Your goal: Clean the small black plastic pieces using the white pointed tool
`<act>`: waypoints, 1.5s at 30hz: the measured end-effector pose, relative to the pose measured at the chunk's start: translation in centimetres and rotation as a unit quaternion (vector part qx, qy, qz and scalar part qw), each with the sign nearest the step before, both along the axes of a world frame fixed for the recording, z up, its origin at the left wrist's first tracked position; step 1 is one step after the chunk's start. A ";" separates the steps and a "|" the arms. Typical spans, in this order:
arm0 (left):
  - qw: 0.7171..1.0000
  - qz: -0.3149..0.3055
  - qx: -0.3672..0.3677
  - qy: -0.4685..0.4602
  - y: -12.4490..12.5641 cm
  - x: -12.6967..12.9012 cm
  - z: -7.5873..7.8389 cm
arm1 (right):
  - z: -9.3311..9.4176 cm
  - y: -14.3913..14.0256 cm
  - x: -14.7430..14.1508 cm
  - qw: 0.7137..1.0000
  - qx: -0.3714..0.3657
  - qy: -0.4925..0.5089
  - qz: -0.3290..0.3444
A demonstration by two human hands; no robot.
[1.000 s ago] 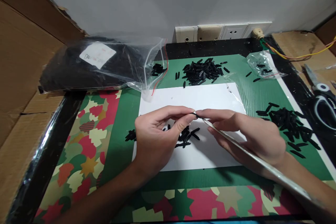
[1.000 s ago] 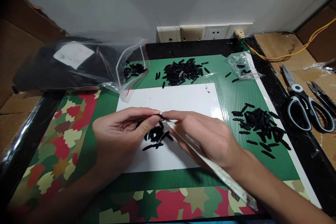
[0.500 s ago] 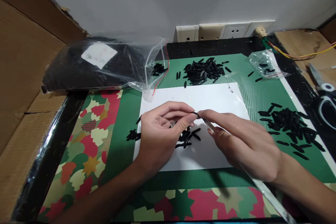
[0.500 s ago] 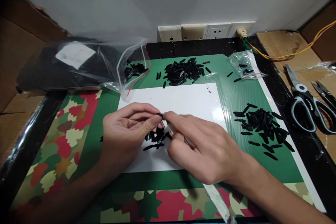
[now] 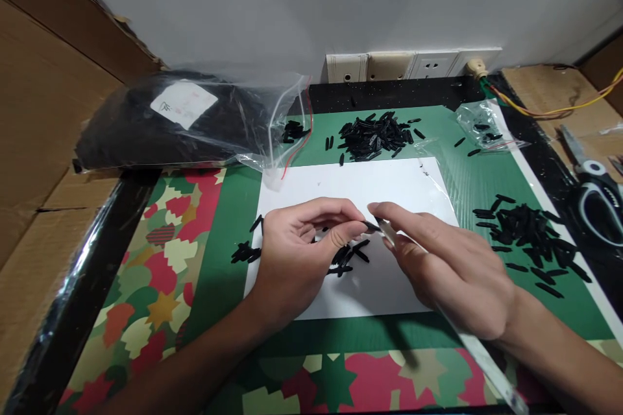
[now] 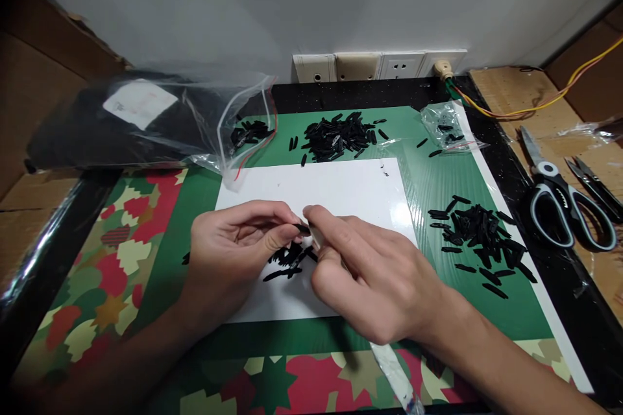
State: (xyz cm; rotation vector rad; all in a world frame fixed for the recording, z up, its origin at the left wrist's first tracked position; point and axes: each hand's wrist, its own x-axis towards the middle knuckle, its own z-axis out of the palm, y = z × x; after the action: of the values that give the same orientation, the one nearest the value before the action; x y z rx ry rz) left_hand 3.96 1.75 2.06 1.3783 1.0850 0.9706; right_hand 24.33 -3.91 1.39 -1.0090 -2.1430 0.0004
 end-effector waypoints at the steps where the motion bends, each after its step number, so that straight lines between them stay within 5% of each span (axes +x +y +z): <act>1: 1.000 0.008 0.004 0.000 0.0 0.0 0.0 | -0.3 0.0 0.2 1.000 0.014 0.005 -0.009; 8: 0.997 0.054 0.046 -0.013 -0.2 -0.1 -0.2 | -0.7 -0.4 0.0 0.981 -0.051 0.179 -0.052; 17: 0.996 0.065 0.061 0.007 -0.4 0.0 0.3 | 0.5 -0.4 -0.5 0.967 -0.116 0.222 -0.035; 33: 0.986 0.054 0.146 0.058 -0.6 -0.4 -0.6 | 0.6 -0.3 -0.2 0.976 -0.120 0.179 0.011; 45: 0.990 0.052 0.126 0.044 -0.5 -0.5 -0.5 | -0.2 -0.3 -0.3 0.981 -0.103 0.164 0.007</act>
State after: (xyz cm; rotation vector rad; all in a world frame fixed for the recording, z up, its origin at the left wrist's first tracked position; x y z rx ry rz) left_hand 3.44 1.27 1.56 1.5936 1.1399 1.1625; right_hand 24.00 -4.25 1.16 -1.0316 -1.8731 0.3765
